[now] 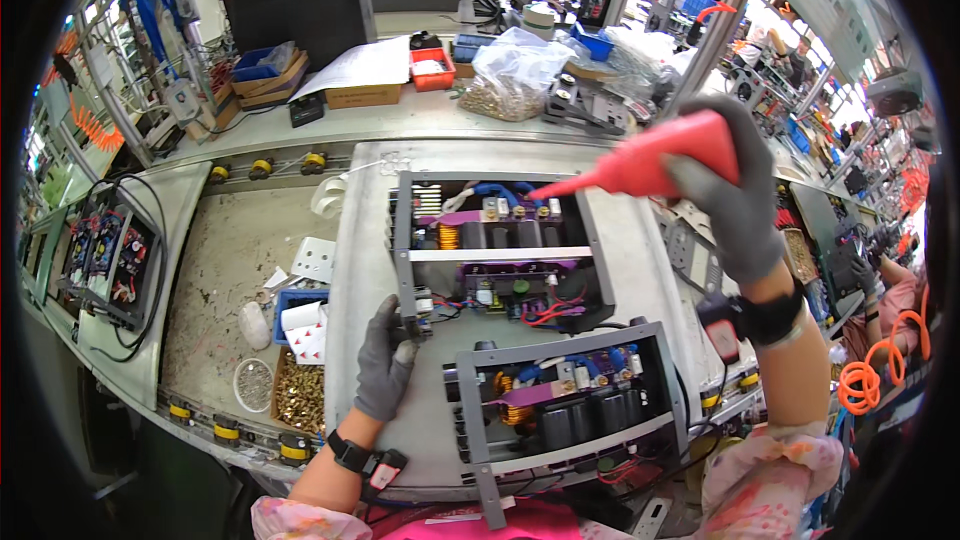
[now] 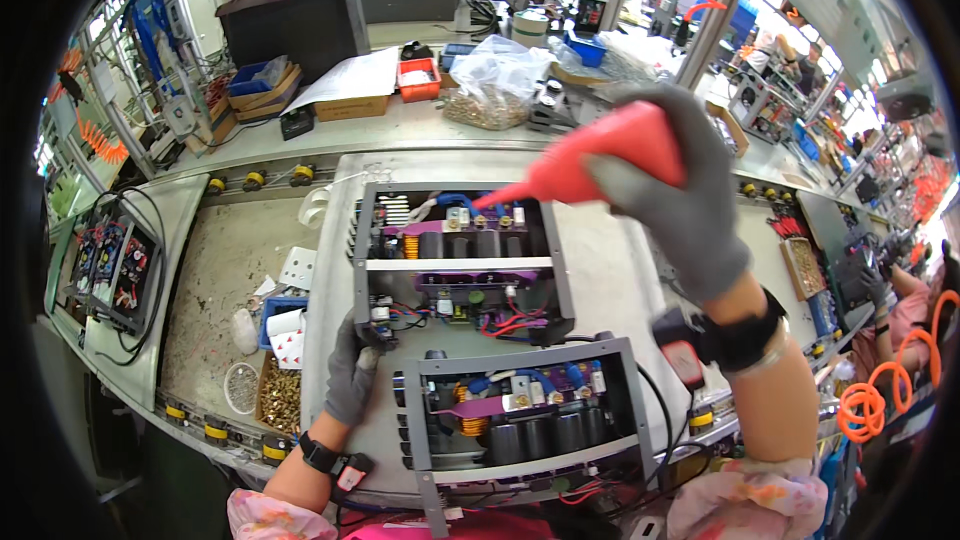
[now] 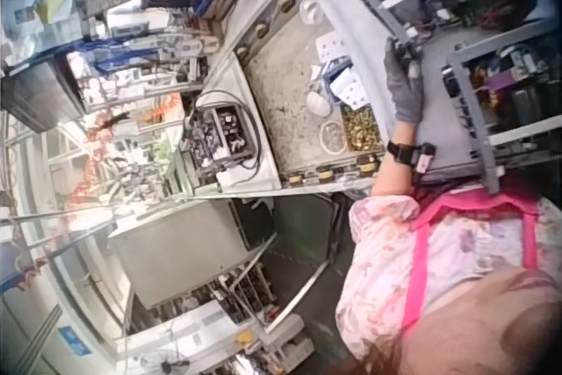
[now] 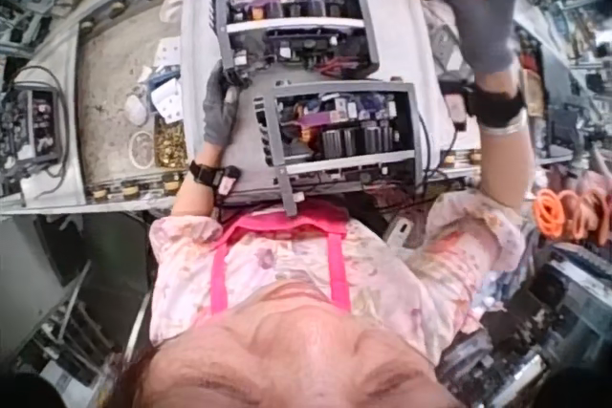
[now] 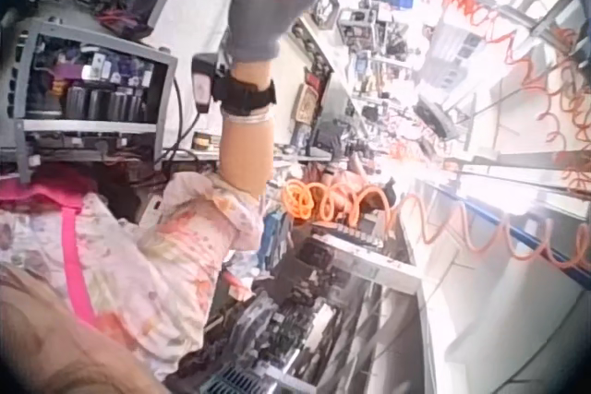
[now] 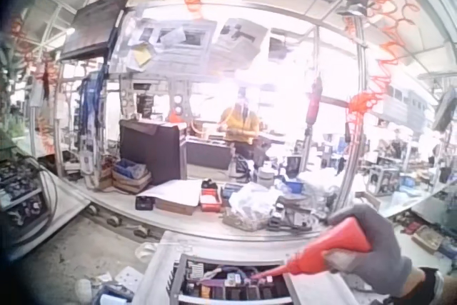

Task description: Assembling front panels and cleaning internal components of welding machines.

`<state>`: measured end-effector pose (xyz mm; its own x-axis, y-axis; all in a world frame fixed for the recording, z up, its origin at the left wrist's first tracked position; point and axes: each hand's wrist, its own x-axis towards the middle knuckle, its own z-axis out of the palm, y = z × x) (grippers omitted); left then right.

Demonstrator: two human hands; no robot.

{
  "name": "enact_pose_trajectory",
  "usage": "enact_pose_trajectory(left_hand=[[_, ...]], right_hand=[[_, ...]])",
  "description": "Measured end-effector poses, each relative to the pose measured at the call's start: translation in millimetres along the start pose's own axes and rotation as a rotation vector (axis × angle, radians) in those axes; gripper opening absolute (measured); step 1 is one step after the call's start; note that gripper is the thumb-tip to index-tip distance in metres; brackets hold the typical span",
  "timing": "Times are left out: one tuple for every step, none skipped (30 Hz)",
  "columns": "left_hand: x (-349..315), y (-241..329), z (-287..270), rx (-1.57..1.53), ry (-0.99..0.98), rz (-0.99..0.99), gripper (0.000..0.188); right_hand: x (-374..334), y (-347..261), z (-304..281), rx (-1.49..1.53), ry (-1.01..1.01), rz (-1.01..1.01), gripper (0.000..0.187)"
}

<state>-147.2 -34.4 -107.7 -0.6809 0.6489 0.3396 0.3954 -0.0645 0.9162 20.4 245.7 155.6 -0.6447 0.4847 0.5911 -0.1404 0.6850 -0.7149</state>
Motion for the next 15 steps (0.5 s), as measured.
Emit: enact_pose_trajectory(left_hand=[[0, 1, 0, 0.013, -0.012, -0.008, 0.064], [0, 1, 0, 0.011, -0.016, -0.005, 0.065], [1, 1, 2, -0.029, -0.024, -0.012, 0.064], [2, 0, 2, 0.001, -0.020, -0.012, 0.064], [4, 0, 3, 0.007, -0.031, -0.027, 0.063], [4, 0, 3, 0.039, -0.030, 0.007, 0.062], [5, 0, 4, 0.054, -0.031, 0.037, 0.059], [4, 0, 4, 0.083, -0.027, 0.009, 0.054], [3, 1, 5, 0.086, -0.030, 0.007, 0.049], [2, 2, 5, 0.115, -0.028, -0.011, 0.049], [1, 2, 5, 0.106, -0.021, 0.002, 0.043], [1, 3, 6, 0.087, -0.022, 0.003, 0.040], [1, 3, 6, 0.101, -0.007, 0.012, 0.040], [1, 2, 7, 0.129, -0.002, 0.016, 0.039], [1, 2, 7, 0.157, 0.013, 0.015, 0.040]], right_hand=[[-14, -3, -19, 0.079, 0.024, 0.113, 0.038], [-27, -3, -33, 0.083, 0.048, 0.213, 0.039], [-40, 0, -42, 0.114, 0.081, 0.319, 0.040], [-52, 8, -44, 0.096, 0.132, 0.324, 0.039], [-63, 15, -46, 0.107, 0.112, 0.339, 0.039], [-71, 23, -45, 0.138, 0.087, 0.359, 0.039], [-79, 31, -43, 0.188, 0.065, 0.397, 0.040], [-83, 39, -38, 0.184, 0.046, 0.367, 0.041], [-86, 45, -38, 0.125, 0.007, 0.356, 0.041], [-87, 52, -34, 0.106, 0.006, 0.321, 0.041], [-87, 58, -31, 0.110, -0.002, 0.287, 0.041], [-87, 61, -30, 0.109, -0.004, 0.286, 0.041], [-87, 64, -29, 0.138, 0.000, 0.305, 0.042], [-87, 66, -28, 0.166, 0.003, 0.324, 0.042], [-87, 68, -26, 0.171, 0.000, 0.324, 0.042]])
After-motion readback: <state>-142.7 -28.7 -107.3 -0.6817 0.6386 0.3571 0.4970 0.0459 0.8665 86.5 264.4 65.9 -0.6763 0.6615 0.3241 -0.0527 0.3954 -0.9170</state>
